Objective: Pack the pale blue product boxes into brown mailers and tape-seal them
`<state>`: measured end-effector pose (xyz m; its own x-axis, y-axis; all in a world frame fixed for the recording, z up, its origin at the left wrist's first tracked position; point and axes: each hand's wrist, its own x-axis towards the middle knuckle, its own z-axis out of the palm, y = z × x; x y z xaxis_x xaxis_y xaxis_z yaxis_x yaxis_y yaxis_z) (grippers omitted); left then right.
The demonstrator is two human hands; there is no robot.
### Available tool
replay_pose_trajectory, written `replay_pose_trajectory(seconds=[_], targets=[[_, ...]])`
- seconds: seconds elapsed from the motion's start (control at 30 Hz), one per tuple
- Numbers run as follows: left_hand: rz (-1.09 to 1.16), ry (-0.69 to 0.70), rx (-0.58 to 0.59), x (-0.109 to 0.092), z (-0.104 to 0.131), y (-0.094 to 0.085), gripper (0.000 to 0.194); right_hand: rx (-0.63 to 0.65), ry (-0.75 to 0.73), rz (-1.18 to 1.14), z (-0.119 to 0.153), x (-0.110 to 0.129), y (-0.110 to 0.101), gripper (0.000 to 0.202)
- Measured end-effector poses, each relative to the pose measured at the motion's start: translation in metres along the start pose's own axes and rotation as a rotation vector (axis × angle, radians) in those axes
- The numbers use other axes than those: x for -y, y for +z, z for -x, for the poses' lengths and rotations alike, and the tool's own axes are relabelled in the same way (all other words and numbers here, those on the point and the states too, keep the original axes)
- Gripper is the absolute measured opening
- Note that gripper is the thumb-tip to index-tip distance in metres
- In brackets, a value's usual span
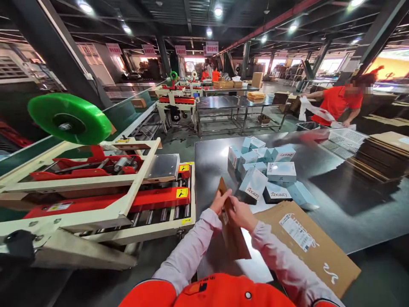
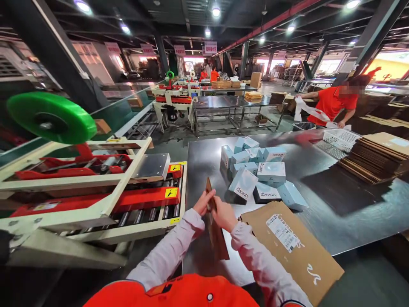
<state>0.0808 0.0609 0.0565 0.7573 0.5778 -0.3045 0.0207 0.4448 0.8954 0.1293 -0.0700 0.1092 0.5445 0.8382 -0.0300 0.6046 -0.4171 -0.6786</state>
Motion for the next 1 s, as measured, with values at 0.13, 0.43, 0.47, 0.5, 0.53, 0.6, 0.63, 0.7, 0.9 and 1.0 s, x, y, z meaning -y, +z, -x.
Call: replay_pose_trajectory(seconds=[0.13, 0.43, 0.47, 0.5, 0.53, 0.6, 0.63, 0.7, 0.9, 1.0], targets=[[0.013, -0.078, -0.086, 0.007, 0.008, -0.019, 0.077, 0.252, 0.177, -0.482, -0.007, -0.024, 0.048, 0.063], [-1.142, 0.389, -0.060, -0.041, 0.008, -0.018, 0.106, 0.134, -0.710, 0.100, 0.019, -0.032, -0.004, 0.017], [-1.271, 0.447, 0.010, -0.050, 0.007, -0.015, 0.099, 0.215, -0.804, 0.210, 0.027, -0.024, -0.002, 0.021], [-1.372, 0.501, 0.076, -0.058, 0.006, -0.012, 0.089, 0.250, -0.840, 0.302, 0.036, -0.015, 0.003, 0.024], [-1.445, 0.551, 0.135, -0.065, 0.005, -0.010, 0.076, 0.252, -0.823, 0.381, 0.044, -0.006, 0.012, 0.025], [-1.541, 0.610, 0.223, -0.073, 0.002, -0.011, 0.043, 0.272, -0.714, 0.512, 0.058, 0.010, 0.036, 0.024], [-1.573, 0.609, 0.243, -0.073, 0.001, -0.013, 0.027, 0.318, -0.663, 0.564, 0.062, 0.017, 0.047, 0.022], [-1.619, 0.576, 0.258, -0.069, 0.002, -0.025, 0.011, 0.469, -0.634, 0.632, 0.064, 0.027, 0.065, 0.021], [-1.607, 0.624, 0.351, -0.041, 0.031, -0.070, 0.033, 0.525, -0.511, 0.739, 0.031, 0.038, 0.061, 0.010], [-1.633, 0.623, 0.405, -0.030, 0.039, -0.059, 0.039, 0.376, -0.435, 0.752, 0.021, 0.030, 0.056, 0.011]])
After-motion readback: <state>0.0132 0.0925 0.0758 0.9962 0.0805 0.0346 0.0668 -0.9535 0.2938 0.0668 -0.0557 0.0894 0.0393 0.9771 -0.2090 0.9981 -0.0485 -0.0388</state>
